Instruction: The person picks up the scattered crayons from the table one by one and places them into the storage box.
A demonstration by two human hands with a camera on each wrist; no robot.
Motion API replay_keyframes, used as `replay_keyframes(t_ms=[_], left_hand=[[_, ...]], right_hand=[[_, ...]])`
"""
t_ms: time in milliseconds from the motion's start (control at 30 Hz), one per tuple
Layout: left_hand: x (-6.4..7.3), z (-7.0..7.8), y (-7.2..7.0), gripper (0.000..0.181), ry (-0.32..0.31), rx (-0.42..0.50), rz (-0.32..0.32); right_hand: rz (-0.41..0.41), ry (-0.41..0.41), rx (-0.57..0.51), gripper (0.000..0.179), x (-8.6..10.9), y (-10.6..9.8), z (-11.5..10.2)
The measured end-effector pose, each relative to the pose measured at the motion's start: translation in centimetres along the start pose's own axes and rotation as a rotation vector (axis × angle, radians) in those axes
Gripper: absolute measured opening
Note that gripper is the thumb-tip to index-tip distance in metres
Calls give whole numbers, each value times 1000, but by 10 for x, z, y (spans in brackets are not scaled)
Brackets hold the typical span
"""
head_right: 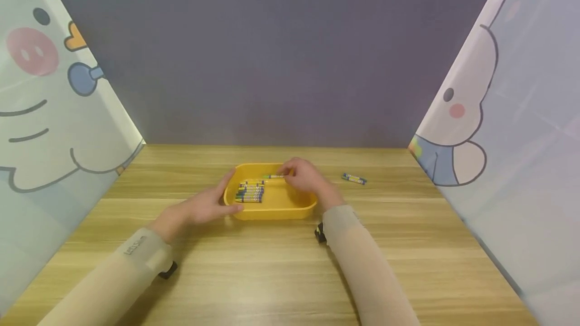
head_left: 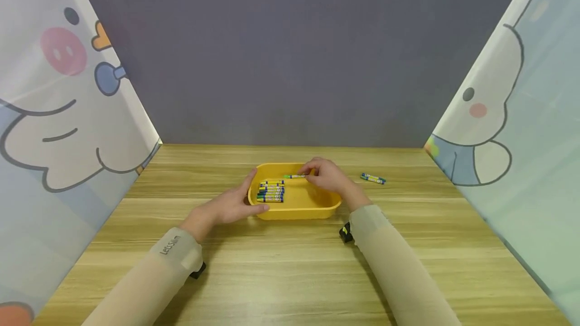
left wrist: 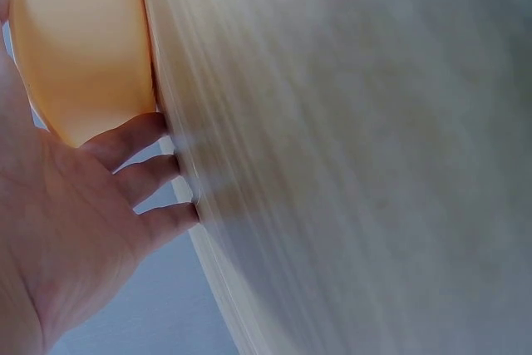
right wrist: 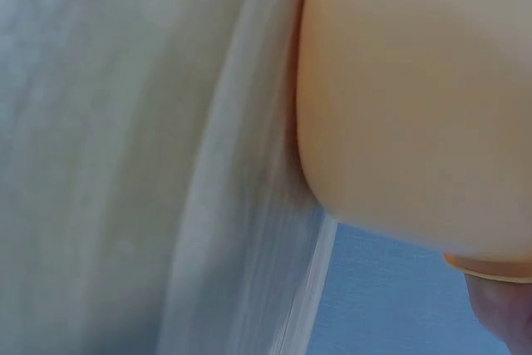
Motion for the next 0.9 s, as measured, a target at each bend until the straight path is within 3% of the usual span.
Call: replay_keyframes(t_ms=[633,900], left_hand=[[-1,0,1,126,4,4,-5],[-2,-1,2,125,-7,-1,1]], right_hand=[[-149,-36,462,31,-5,25,-8],[-131,-32,507,30,-4,26,-8]])
Point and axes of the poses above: each hand's wrist, its own x-axis away from the middle knuckle, its own y-axis out of the palm, z = x × y, the point moved 9 cm from there along -x, towards the middle knuckle, and after that the axes turned 5 degrees about x, right-handed, at the moved point
